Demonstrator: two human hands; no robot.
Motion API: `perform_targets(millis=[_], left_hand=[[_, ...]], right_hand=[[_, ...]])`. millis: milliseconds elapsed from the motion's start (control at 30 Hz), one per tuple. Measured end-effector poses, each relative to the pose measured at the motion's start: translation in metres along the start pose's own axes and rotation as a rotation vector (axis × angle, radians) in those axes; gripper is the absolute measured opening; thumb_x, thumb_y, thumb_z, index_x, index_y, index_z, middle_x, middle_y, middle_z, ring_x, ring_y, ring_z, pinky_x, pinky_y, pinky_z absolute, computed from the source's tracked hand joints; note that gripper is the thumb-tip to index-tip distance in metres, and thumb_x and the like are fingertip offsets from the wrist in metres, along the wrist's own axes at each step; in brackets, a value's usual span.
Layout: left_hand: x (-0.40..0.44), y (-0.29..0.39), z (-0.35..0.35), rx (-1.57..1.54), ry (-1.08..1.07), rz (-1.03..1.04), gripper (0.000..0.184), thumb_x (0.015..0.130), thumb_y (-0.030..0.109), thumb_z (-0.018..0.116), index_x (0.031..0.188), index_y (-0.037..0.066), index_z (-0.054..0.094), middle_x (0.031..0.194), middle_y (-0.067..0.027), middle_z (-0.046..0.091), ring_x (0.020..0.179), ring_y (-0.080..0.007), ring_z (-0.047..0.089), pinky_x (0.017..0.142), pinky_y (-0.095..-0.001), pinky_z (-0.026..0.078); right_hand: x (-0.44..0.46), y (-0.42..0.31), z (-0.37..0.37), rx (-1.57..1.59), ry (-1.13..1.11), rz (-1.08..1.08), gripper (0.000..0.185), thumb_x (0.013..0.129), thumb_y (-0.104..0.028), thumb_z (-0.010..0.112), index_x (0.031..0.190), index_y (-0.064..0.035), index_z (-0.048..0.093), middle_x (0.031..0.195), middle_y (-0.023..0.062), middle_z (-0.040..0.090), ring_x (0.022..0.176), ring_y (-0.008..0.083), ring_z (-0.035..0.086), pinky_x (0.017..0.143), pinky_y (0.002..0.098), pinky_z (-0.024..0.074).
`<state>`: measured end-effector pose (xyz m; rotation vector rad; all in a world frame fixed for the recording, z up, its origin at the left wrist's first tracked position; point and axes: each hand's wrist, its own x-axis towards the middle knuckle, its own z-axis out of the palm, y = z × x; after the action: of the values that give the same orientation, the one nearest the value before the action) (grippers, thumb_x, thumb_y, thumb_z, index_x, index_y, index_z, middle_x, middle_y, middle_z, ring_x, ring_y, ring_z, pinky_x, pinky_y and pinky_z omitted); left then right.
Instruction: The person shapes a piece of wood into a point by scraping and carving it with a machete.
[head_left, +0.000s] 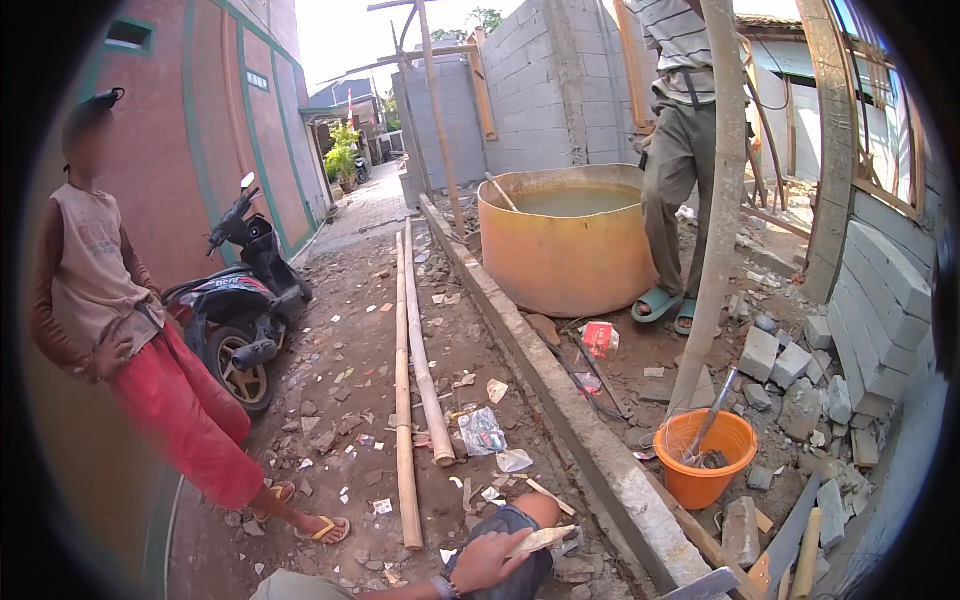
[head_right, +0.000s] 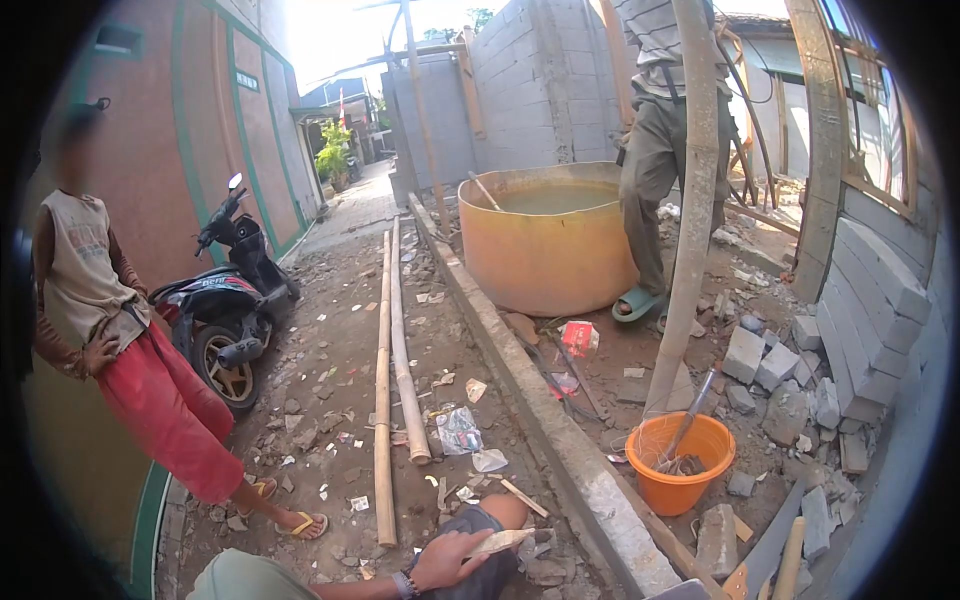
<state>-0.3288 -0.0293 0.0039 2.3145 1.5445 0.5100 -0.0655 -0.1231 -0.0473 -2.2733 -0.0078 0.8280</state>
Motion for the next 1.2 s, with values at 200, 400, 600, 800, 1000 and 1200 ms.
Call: perform_targets(millis=[200, 400, 600, 800, 1000, 1200], left_hand=[[0.0, -0.001, 0.011, 0.019, 0.065, 0.06, 0.048, 0.097, 0.037, 0.059, 0.134, 0.007, 0.057, 0.09, -0.0142, 0.064, 0.086, -0.0329, 0.06, 0.079, -0.0442, 0.048], [-0.006, -0.001, 0.013, 0.034, 0.087, 0.06, 0.049, 0.096, 0.039, 0.061, 0.133, 0.007, 0.058, 0.09, -0.0135, 0.064, 0.085, -0.0318, 0.06, 0.077, -0.0434, 0.048], [-0.007, 0.005, 0.01, 0.034, 0.112, 0.081, 0.048, 0.096, 0.039, 0.061, 0.133, 0.007, 0.058, 0.086, -0.0125, 0.062, 0.083, -0.031, 0.06, 0.076, -0.0426, 0.048], [-0.006, 0.007, 0.012, 0.055, 0.11, 0.079, 0.048, 0.096, 0.039, 0.061, 0.132, 0.007, 0.058, 0.086, -0.0123, 0.061, 0.083, -0.0309, 0.059, 0.075, -0.0428, 0.048], [-0.007, 0.006, 0.014, 0.074, 0.096, 0.07, 0.049, 0.096, 0.04, 0.061, 0.132, 0.007, 0.057, 0.087, -0.0127, 0.062, 0.084, -0.0316, 0.06, 0.076, -0.0436, 0.048], [-0.009, 0.009, 0.013, 0.041, 0.109, 0.066, 0.049, 0.095, 0.041, 0.061, 0.131, 0.008, 0.059, 0.088, -0.0134, 0.064, 0.086, -0.0325, 0.061, 0.078, -0.0443, 0.048]], right_hand=[[0.001, 0.008, -0.005, 0.015, 0.007, 0.051, 0.091, 0.097, -0.07, 0.039, 0.144, 0.0089, 0.04, 0.14, 0.0253, 0.048, 0.119, 0.0353, 0.054, 0.097, 0.0484, 0.0487], [0.004, 0.003, -0.003, 0.008, -0.038, 0.013, 0.093, 0.097, -0.071, 0.038, 0.145, 0.0089, 0.039, 0.143, 0.0258, 0.045, 0.122, 0.0362, 0.051, 0.1, 0.0489, 0.0461], [0.007, 0.004, -0.006, 0.003, -0.062, -0.007, 0.094, 0.096, -0.072, 0.037, 0.145, 0.009, 0.039, 0.144, 0.0262, 0.043, 0.124, 0.037, 0.049, 0.102, 0.0493, 0.0437], [0.009, 0.006, -0.008, 0.006, -0.071, -0.021, 0.096, 0.096, -0.073, 0.036, 0.145, 0.0091, 0.039, 0.146, 0.0266, 0.04, 0.127, 0.0378, 0.046, 0.104, 0.0497, 0.0413], [0.011, 0.007, -0.012, 0.006, -0.093, -0.019, 0.097, 0.095, -0.074, 0.034, 0.146, 0.0091, 0.038, 0.148, 0.027, 0.038, 0.13, 0.0386, 0.043, 0.106, 0.0501, 0.0389], [0.01, 0.01, -0.012, 0.004, -0.115, -0.01, 0.099, 0.095, -0.075, 0.033, 0.146, 0.0092, 0.038, 0.15, 0.0274, 0.035, 0.133, 0.0394, 0.04, 0.108, 0.0505, 0.0365]])
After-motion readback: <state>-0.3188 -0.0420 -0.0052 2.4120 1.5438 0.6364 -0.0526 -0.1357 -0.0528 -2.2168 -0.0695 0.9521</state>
